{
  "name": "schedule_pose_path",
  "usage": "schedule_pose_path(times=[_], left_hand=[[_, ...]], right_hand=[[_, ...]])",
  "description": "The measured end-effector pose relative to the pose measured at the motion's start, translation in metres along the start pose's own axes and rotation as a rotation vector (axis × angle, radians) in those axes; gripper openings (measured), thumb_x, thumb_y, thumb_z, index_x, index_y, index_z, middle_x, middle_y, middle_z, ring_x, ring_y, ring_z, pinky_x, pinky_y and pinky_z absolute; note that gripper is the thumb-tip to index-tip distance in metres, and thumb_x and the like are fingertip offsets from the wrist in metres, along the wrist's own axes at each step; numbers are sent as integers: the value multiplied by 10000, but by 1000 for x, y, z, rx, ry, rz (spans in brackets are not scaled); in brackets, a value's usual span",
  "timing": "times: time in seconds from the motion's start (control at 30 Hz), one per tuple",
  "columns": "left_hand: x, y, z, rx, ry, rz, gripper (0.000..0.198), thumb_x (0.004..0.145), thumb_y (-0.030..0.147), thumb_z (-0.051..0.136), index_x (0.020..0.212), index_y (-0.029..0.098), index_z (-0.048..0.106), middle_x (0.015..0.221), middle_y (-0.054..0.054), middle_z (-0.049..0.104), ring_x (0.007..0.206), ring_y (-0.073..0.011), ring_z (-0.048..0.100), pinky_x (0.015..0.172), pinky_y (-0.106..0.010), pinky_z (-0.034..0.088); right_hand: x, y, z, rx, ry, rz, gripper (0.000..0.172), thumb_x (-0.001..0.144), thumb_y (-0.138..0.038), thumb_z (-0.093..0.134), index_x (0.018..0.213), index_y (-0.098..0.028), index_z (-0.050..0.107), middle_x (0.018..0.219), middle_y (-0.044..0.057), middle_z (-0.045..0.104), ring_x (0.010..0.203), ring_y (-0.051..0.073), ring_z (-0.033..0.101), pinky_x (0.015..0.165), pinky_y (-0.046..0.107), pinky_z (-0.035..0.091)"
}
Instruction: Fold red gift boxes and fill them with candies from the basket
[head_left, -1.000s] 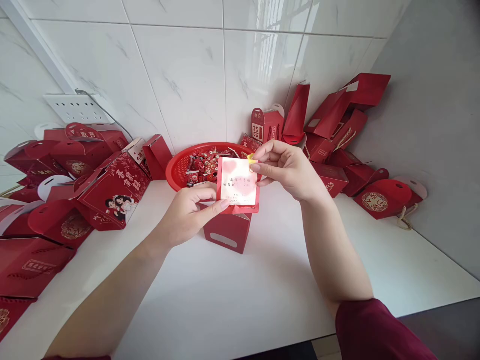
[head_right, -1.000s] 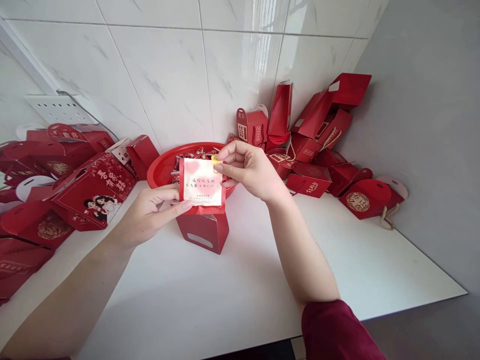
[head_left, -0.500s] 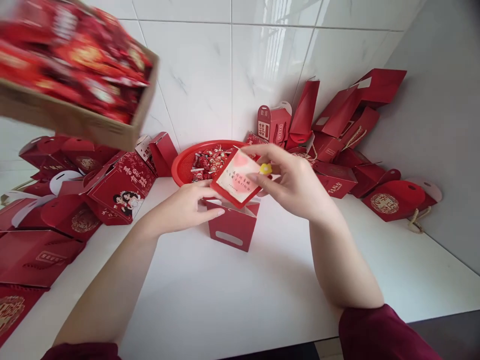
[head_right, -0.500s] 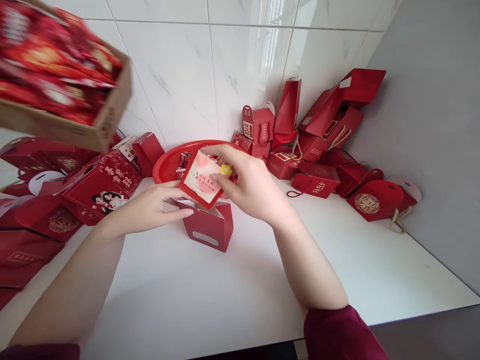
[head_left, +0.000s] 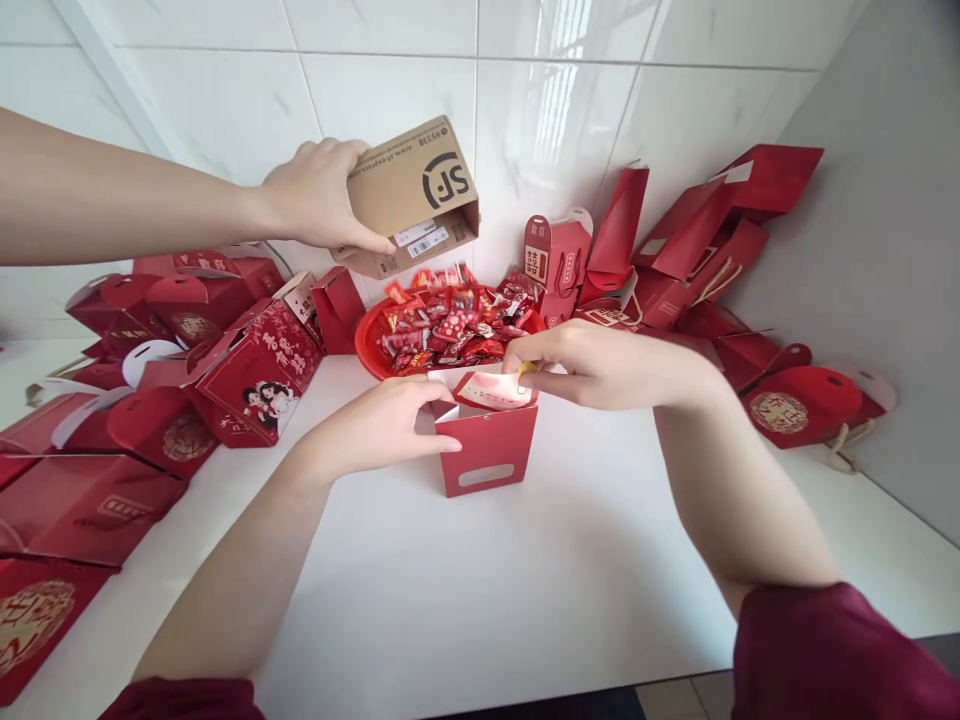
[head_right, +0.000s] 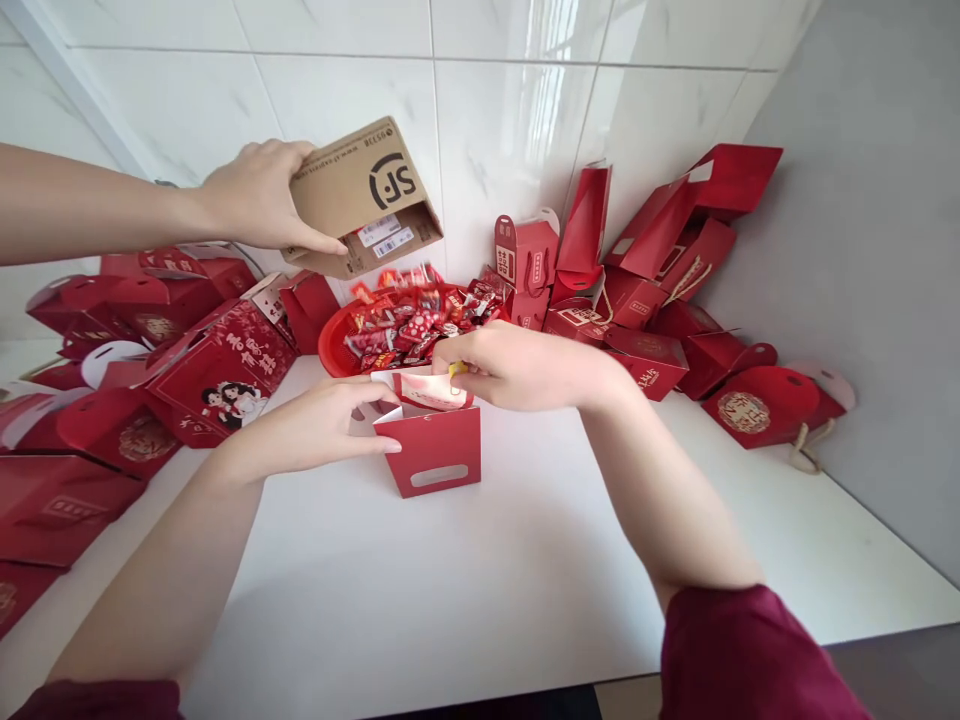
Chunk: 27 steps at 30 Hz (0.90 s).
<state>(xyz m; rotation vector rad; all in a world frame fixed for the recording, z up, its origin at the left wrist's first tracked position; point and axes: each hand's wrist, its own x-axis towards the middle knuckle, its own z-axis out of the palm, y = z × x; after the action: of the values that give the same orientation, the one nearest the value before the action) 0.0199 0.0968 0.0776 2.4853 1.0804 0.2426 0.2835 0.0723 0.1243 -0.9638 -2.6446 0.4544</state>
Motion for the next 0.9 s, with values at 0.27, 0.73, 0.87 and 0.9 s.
schedule_pose_path(times=[0.27, 0.73, 0.87, 0.9], left_hand=[[-2, 2, 4, 50, 11, -13, 290, 820, 409, 670, 1037, 217, 679, 1046, -41, 709, 879, -224, 649, 728, -286, 474], [2, 21, 18, 4, 89, 22, 128, 847, 264, 605, 944, 221, 677, 1127, -26, 687, 926, -219, 660, 769, -293, 512], [4, 27, 26, 120, 126, -86, 201, 804, 338, 672, 951, 202, 657, 1095, -68, 655, 971, -267, 649, 764, -335, 522], [4, 27, 27, 146, 115, -125, 251, 787, 373, 693, 961, 196, 654, 1071, -79, 647, 951, -278, 651, 751, -347, 525]], right_hand=[[31, 0, -16, -24, -325, -32, 223, 816, -37, 495, 813, -191, 656, 766, 1, 655, 635, 128, 525, 588, 264, 355], [80, -37, 13, -249, -680, 190, 352, 739, -396, 734, 514, -204, 543, 469, -13, 457, 507, 157, 511, 532, 322, 372], [85, -33, 21, -170, -812, 208, 289, 720, -388, 747, 593, -187, 583, 547, -17, 497, 556, 167, 537, 548, 321, 390], [85, -28, 23, -123, -852, 203, 287, 721, -412, 746, 633, -184, 597, 590, -15, 524, 577, 171, 549, 555, 321, 400]])
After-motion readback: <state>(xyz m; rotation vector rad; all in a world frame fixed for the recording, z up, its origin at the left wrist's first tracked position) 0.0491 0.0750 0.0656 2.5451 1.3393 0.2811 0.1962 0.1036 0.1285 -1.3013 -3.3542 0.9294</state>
